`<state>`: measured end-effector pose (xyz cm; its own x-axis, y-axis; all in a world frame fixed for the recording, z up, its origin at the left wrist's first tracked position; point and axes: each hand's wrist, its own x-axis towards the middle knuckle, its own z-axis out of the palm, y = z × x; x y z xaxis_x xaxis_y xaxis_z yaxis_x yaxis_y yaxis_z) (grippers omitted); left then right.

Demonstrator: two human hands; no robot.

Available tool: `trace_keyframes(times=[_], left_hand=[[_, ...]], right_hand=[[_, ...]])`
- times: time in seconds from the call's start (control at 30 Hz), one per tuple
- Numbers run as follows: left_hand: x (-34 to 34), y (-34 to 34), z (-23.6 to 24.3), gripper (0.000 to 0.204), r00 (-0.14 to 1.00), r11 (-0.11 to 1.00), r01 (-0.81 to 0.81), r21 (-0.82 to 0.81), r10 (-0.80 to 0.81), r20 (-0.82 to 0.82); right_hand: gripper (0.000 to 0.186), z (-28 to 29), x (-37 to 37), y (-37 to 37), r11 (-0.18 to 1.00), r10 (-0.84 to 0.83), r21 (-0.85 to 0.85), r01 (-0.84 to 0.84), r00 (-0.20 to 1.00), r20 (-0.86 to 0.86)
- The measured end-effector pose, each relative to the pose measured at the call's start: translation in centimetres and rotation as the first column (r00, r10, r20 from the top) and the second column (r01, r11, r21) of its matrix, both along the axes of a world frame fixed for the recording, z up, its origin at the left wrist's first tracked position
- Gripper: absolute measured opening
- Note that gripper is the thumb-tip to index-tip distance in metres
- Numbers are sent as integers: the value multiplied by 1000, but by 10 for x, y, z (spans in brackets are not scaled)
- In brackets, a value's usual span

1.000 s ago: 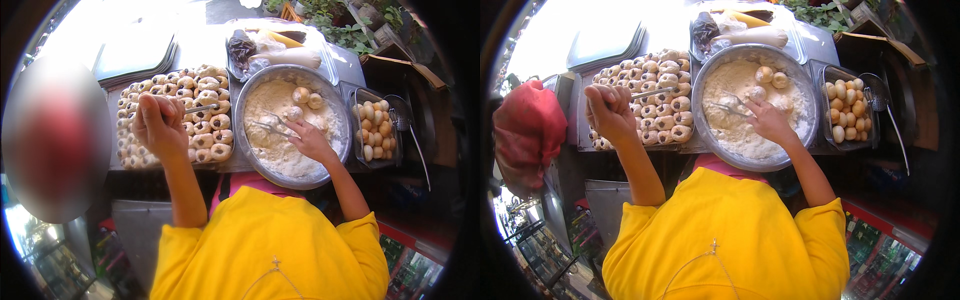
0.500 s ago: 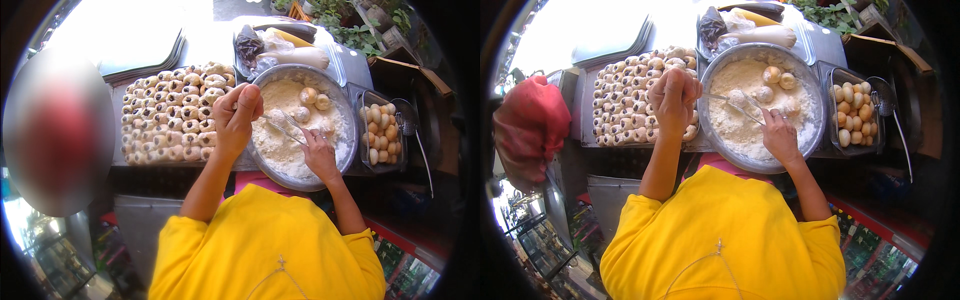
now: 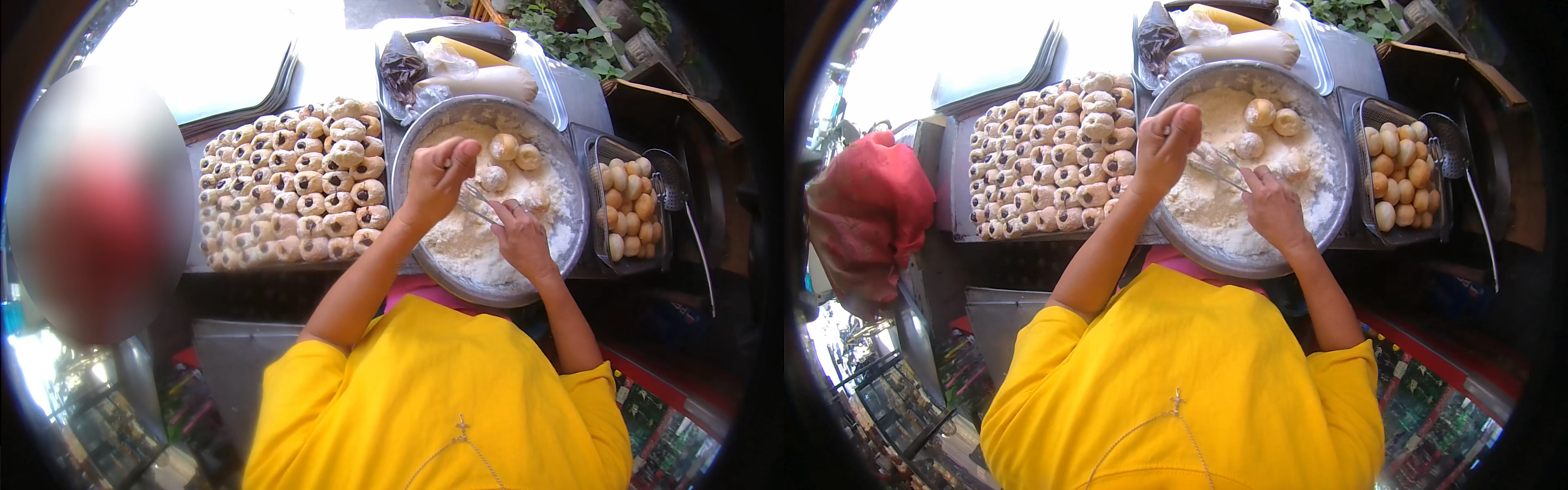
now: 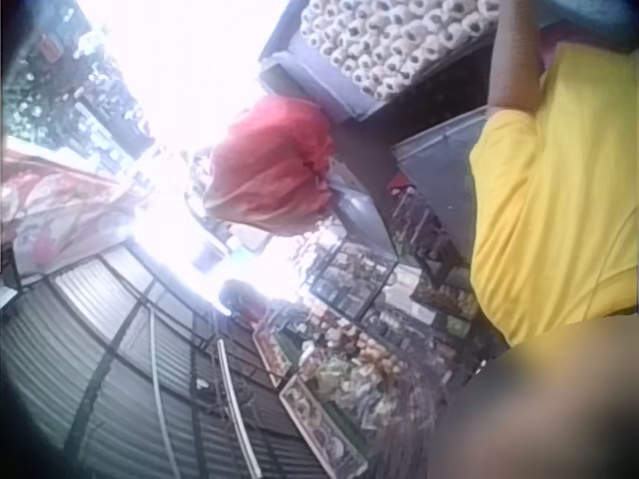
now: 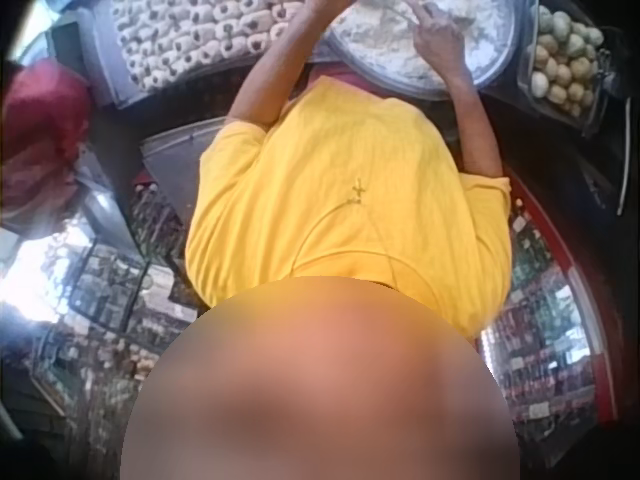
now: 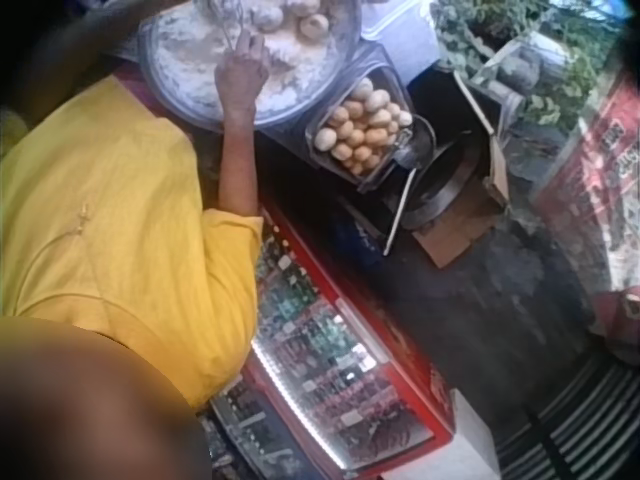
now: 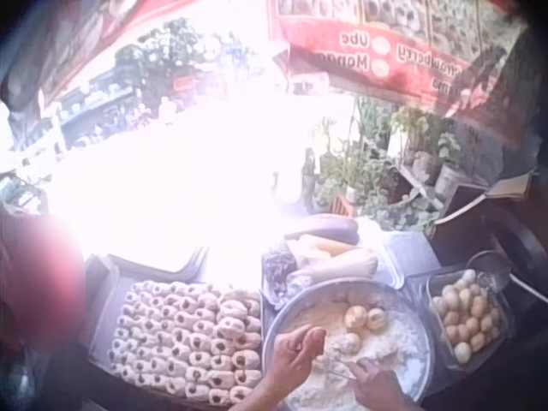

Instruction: The person fills small ring-shaped doughnuts with a dark paste using a piping bag, then places them on a tray. They also use tongs to handle doughnuts in a bowl of white powder and arrange them on the tray.

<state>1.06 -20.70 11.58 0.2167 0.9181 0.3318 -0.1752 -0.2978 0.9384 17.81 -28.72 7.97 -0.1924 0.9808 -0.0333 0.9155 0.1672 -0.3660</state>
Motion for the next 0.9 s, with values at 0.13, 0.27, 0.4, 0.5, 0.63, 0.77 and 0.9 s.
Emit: trace_keyframes(times=[0.13,0.27,0.4,0.5,0.63,0.77,0.9], left_hand=[[23,-32,23,25,950,890,253,380,-154,-272],[-22,-29,63,27,995,889,57,454,-13,-100],[-94,-22,78,35,950,926,-284,249,235,207],[-136,-28,71,39,887,898,-410,160,351,300],[-155,-41,54,40,818,857,-515,-3,492,298],[-152,-44,45,41,820,843,-538,-4,524,232],[-151,-44,43,42,812,833,-552,-18,543,214]], right_hand=[[32,0,3,1,1000,-1,15,4,990,-141],[31,6,6,3,999,7,38,-6,999,-35],[31,26,2,9,997,73,26,-76,992,101],[34,50,-8,16,992,103,68,-107,993,59],[34,75,-36,32,960,250,141,-241,967,-56],[32,67,-83,62,901,410,140,-410,912,32],[31,49,-110,85,879,461,55,-474,873,158]])
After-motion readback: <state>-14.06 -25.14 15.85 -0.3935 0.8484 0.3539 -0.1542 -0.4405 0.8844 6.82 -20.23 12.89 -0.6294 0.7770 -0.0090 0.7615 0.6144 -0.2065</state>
